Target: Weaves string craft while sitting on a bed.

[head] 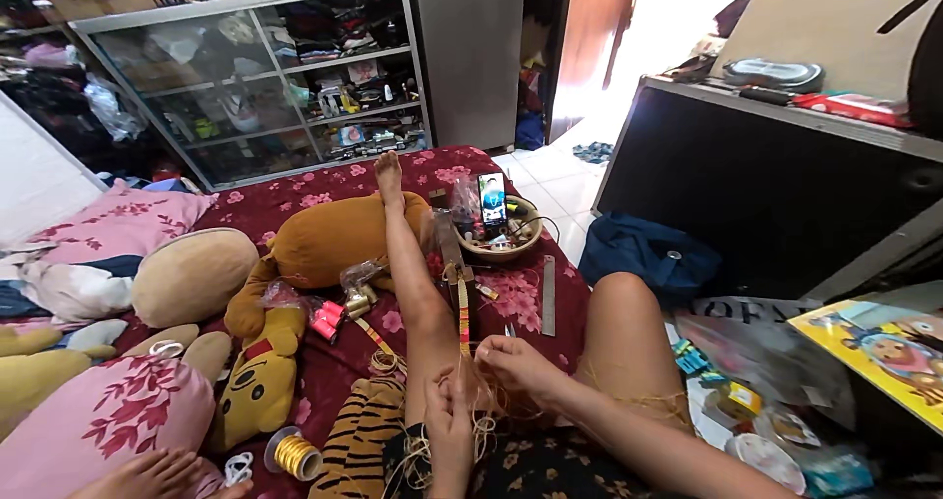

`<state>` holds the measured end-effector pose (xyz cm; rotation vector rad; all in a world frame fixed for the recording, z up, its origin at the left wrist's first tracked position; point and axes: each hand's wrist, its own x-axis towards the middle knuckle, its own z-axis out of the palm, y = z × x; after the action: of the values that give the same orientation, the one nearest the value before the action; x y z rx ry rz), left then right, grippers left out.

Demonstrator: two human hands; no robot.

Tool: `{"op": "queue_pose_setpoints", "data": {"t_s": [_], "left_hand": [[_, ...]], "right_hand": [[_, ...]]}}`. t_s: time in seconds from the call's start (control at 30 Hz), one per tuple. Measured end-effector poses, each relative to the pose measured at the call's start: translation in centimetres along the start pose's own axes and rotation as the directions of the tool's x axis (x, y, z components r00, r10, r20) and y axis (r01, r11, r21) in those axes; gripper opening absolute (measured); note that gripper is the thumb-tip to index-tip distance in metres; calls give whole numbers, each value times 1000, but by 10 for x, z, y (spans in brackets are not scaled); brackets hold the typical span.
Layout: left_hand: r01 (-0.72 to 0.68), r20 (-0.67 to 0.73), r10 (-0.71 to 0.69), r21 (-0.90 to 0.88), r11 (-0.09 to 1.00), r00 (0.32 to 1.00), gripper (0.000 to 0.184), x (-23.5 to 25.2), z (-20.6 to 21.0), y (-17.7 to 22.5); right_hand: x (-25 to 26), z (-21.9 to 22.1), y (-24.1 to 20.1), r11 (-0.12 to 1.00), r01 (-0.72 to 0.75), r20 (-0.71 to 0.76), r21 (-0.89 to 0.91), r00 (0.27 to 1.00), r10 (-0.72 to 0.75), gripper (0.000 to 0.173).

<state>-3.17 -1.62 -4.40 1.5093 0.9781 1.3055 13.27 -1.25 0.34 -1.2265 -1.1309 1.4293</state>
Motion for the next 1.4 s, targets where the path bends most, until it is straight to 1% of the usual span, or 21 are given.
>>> {"op": "queue_pose_setpoints", "data": {"t_s": [0.03, 0.07, 0.2, 0.33, 0.6, 0.7, 0.77, 0.8, 0.9, 0.97, 1.03, 1.07, 1.13, 1.17, 1.27, 1.33, 1.4], "left_hand": [[25, -3, -25, -14, 1000, 1000, 34, 4, 0, 0], [45, 0, -45, -19, 999, 999, 35, 7, 0, -1], [115, 57, -115, 10, 993, 992, 32, 20, 0, 4], [138, 50, -139, 25, 990, 989, 33, 24, -3, 5], [131, 43, -134, 72, 989, 990, 30, 34, -3, -4], [137, 46, -141, 79, 987, 989, 30, 33, -2, -4], [131, 44, -135, 88, 987, 990, 30, 32, -2, -3], [122, 43, -126, 98, 988, 991, 30, 32, -2, -2], [94, 51, -102, 149, 984, 993, 31, 27, -5, 4], [61, 57, -72, 172, 983, 996, 32, 23, -5, 6], [33, 67, -46, 176, 984, 997, 32, 20, -4, 8], [21, 73, -34, 171, 985, 997, 31, 19, -4, 9], [10, 74, -24, 176, 984, 997, 30, 17, -5, 7], [11, 64, -23, 187, 982, 998, 30, 16, -6, 6], [65, 48, -74, 173, 983, 996, 29, 11, -10, 3], [106, 61, -118, 167, 980, 991, 24, 5, -11, 5], [119, 61, -132, 181, 976, 989, 20, -1, -11, 5]], "right_hand": [[-1, -2, -3, 998, -25, 6, 58, 1000, 25, 18], [-1, -4, -5, 996, -44, 17, 75, 999, 43, 19], [2, -8, -12, 990, -117, 89, 73, 990, 111, 21], [5, -10, -10, 957, -198, 105, 211, 978, 179, 23], [-1, -10, -4, 951, -162, 82, 265, 986, 146, 21], [-4, -11, 0, 957, -150, 86, 249, 987, 133, 21], [-6, -11, -1, 973, -140, 82, 184, 989, 126, 20], [-6, -12, -3, 983, -133, 73, 124, 989, 125, 20], [-8, -12, -8, 991, -90, 40, -99, 995, 95, 20], [-8, -11, -8, 962, -44, 28, -268, 998, 54, 25], [-4, -9, -6, 900, 1, 21, -437, 1000, 9, 34], [-2, -8, -4, 865, 21, 18, -502, 1000, -14, 34], [-3, -7, 2, 793, 82, 6, -603, 995, -98, 29], [-6, -8, 1, 759, 95, 18, -644, 994, -109, 29], [-23, -7, -6, 646, 110, 47, -756, 992, -113, 34], [-35, -7, -10, 583, 107, 75, -806, 994, -79, 36], [-46, -7, -11, 540, 94, 90, -836, 995, -34, 36]]}}
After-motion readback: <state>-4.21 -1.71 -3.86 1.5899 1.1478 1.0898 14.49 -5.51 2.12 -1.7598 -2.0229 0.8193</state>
